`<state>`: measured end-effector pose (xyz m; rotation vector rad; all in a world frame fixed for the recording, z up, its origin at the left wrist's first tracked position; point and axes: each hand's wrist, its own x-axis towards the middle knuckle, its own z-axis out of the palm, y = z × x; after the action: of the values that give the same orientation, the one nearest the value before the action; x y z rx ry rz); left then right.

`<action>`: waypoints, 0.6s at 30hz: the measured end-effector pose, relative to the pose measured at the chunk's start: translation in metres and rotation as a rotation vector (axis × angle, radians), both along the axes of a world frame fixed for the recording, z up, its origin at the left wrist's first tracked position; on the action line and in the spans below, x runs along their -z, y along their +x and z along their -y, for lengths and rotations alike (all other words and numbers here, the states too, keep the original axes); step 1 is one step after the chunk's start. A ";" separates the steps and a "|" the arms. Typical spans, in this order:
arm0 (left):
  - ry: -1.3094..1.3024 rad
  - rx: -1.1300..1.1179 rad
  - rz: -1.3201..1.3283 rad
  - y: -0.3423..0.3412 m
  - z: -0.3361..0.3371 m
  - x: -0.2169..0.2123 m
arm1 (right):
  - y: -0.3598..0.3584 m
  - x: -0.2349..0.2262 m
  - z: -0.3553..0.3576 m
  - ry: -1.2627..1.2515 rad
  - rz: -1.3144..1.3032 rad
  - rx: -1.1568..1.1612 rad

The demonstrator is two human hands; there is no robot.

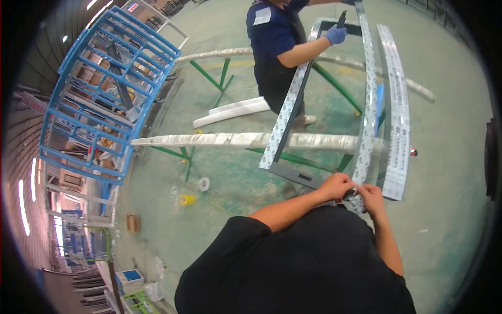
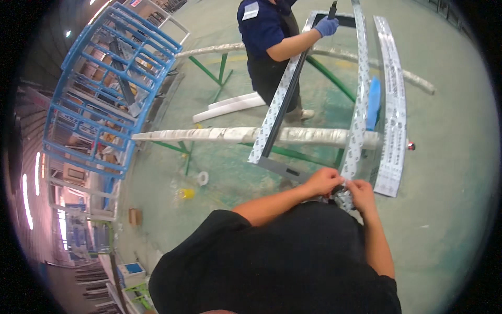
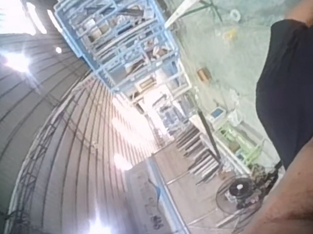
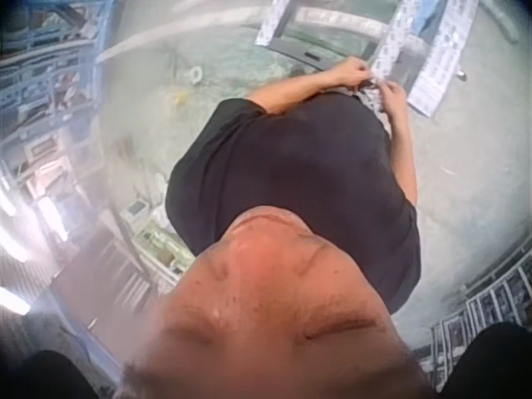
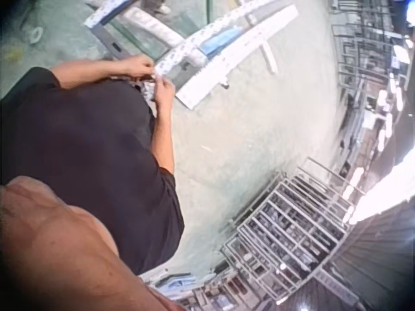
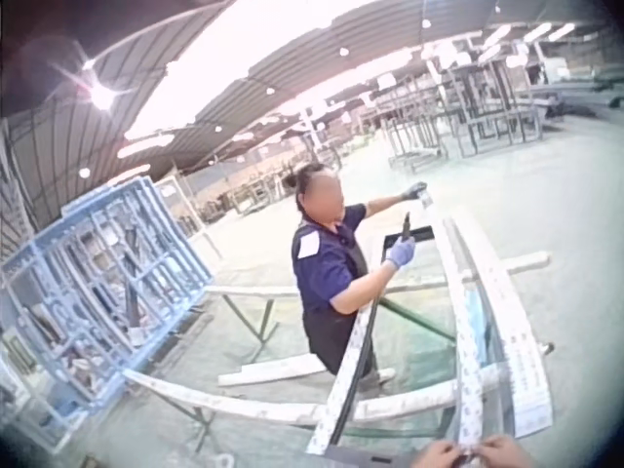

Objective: The person retrieves tape and joins a coworker at a workbench to apply protective tape along the edges of a metal window frame, smoothing and pressing the tape down by hand.

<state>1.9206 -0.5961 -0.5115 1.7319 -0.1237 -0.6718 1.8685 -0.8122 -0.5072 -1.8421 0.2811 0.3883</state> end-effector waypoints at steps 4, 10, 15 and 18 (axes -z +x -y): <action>-0.032 0.023 -0.036 0.006 -0.003 0.003 | 0.000 0.004 -0.005 0.053 0.059 0.053; 0.010 0.049 -0.100 -0.004 -0.005 -0.002 | -0.014 0.033 -0.007 0.022 0.100 0.062; 0.042 0.053 -0.015 -0.013 -0.004 0.005 | -0.020 -0.004 -0.005 0.141 -0.108 0.042; 0.089 0.055 -0.001 -0.017 -0.007 -0.002 | -0.024 0.000 -0.004 0.155 -0.120 0.023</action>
<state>1.9033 -0.5893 -0.5097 1.8184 -0.1428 -0.7281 1.8449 -0.8086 -0.5073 -1.6657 0.3442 0.4925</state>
